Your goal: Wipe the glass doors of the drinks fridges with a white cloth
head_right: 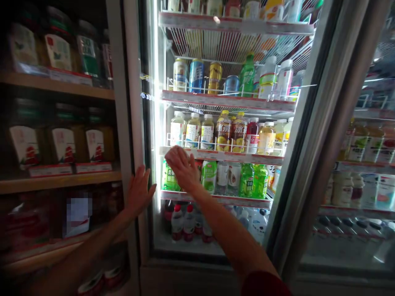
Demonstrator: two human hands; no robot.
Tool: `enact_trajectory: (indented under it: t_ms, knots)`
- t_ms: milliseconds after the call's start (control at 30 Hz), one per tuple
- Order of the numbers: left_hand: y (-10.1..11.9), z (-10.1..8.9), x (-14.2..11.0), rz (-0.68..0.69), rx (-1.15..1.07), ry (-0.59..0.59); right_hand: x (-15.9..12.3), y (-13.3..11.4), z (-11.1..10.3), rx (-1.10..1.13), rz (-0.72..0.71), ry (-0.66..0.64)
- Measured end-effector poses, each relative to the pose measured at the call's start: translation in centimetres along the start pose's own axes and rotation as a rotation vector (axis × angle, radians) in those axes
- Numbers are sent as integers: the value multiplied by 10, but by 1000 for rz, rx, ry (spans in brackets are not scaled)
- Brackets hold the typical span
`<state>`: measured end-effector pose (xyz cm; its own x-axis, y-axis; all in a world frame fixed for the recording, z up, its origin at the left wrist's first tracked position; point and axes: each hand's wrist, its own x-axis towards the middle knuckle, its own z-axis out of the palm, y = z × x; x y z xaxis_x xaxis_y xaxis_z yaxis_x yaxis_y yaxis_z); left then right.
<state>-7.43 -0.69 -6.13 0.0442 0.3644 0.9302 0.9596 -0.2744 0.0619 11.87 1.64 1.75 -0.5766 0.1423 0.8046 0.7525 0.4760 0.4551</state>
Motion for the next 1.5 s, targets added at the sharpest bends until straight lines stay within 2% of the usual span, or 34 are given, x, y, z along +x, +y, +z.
enact_trajectory:
  t_ms: [67,100,200,267,333,433,500,600,633,667,800,833,867,1000,1033,1167,1200,1267,1367,1400,1433,1500]
  knots:
    - [-4,-2,-2,-13,-9,7,12,-2,3,7,112,21]
    - [-5,-3,-3,-12,-11,7,12,-5,5,18,85,4]
    - [-6,-4,-8,-2,7,1,-11,-18,11,50,-207,-94]
    - [-6,-3,-11,15,19,-21,-28,-17,10,52,-305,-127]
    - [-3,-2,-11,47,18,-37,-33,-4,2,23,-189,-101]
    - [10,2,-7,96,-7,-25,-32,22,-14,-47,118,-16]
    - [24,5,-1,126,-26,-7,-43,31,-22,-57,133,-31]
    - [47,7,8,182,-47,-6,-69,38,-30,-34,-73,-128]
    - [54,8,12,200,-55,-12,-74,42,-32,-38,-94,-138]
    - [61,9,15,213,-67,-14,-76,49,-35,-55,-55,-119]
    - [84,15,29,247,-116,0,-74,78,-46,-160,330,82]
    - [89,16,31,258,-120,-2,-78,81,-47,-169,363,103]
    - [93,17,32,271,-121,-6,-86,81,-48,-166,350,83]
    - [104,22,31,311,-116,-11,-122,77,-51,-100,102,-124]
    - [106,23,31,312,-114,-6,-125,81,-52,-100,101,-132]
    - [117,29,30,342,-114,-18,-117,107,-59,-196,416,91]
    - [120,30,29,355,-117,-24,-118,109,-59,-209,457,128]
    - [125,32,28,375,-117,-31,-130,106,-58,-198,407,92]
    - [132,35,25,399,-110,-32,-156,99,-59,-152,207,-78]
    - [134,36,24,407,-110,-30,-161,103,-61,-153,190,-94]
    - [136,37,24,414,-114,-24,-162,110,-64,-165,217,-74]
    - [141,39,25,421,-126,-14,-160,129,-71,-217,360,39]
